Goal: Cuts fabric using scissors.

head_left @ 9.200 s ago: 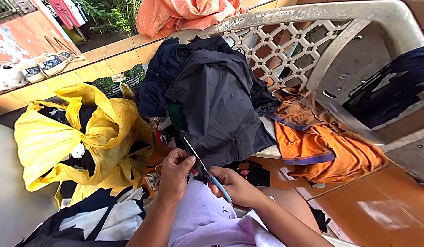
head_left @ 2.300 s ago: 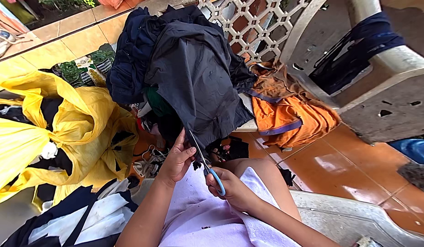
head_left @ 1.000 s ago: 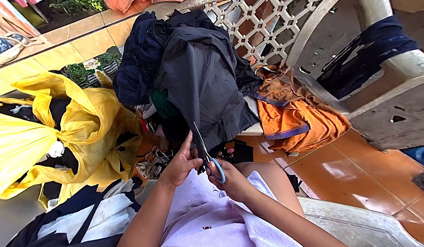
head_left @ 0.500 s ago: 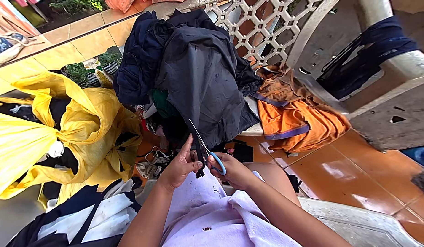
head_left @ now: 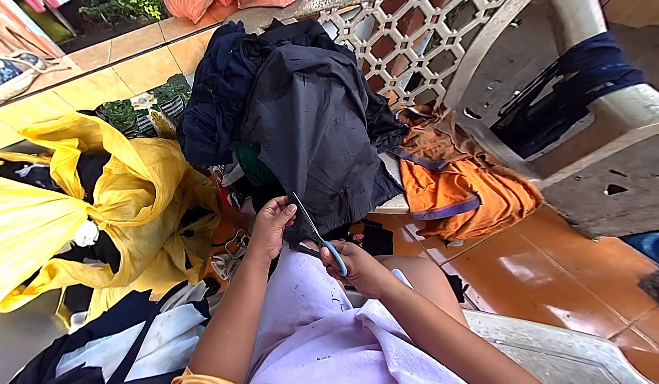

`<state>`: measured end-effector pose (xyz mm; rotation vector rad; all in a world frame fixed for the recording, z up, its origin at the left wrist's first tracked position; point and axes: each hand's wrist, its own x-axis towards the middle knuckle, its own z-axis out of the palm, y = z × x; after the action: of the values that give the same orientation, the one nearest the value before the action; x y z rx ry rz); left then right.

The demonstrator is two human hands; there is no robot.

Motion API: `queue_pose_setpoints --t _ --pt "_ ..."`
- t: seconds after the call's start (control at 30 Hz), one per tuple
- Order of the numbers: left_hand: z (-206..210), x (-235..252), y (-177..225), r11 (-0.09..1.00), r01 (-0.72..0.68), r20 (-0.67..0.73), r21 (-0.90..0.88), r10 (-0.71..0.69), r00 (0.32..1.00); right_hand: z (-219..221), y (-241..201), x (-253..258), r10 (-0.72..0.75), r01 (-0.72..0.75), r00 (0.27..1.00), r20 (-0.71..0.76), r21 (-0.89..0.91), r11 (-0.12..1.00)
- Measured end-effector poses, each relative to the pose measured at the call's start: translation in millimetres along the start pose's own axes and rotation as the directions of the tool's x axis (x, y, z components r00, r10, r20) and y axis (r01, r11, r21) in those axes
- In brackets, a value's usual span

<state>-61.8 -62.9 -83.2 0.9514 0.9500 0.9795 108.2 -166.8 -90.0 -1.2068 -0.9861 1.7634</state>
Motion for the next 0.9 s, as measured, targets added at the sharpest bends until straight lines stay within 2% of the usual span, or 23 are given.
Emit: queue_pose_setpoints --t 0.1,0.27,0.47,0.9 --pt "4 5 -1 0.998 -0.001 -0.031 -0.066 -0.001 1.0 0 0 1 0.007 -0.007 1.0 -0.012 -0.001 1.0" --pt "1 8 -1 0.998 -0.008 -0.03 -0.066 0.006 1.0 -3 1 5 0.017 -0.017 1.0 0.015 0.009 1.0" --pt "-6 11 1 0.996 0.008 0.079 -0.092 -0.001 0.997 -2 -5 15 0.034 -0.036 0.998 0.049 0.034 0.999" --pt "-15 14 5 0.995 0.009 0.157 -0.103 0.007 0.988 0 -6 21 0.002 -0.009 0.997 0.08 0.086 0.996"
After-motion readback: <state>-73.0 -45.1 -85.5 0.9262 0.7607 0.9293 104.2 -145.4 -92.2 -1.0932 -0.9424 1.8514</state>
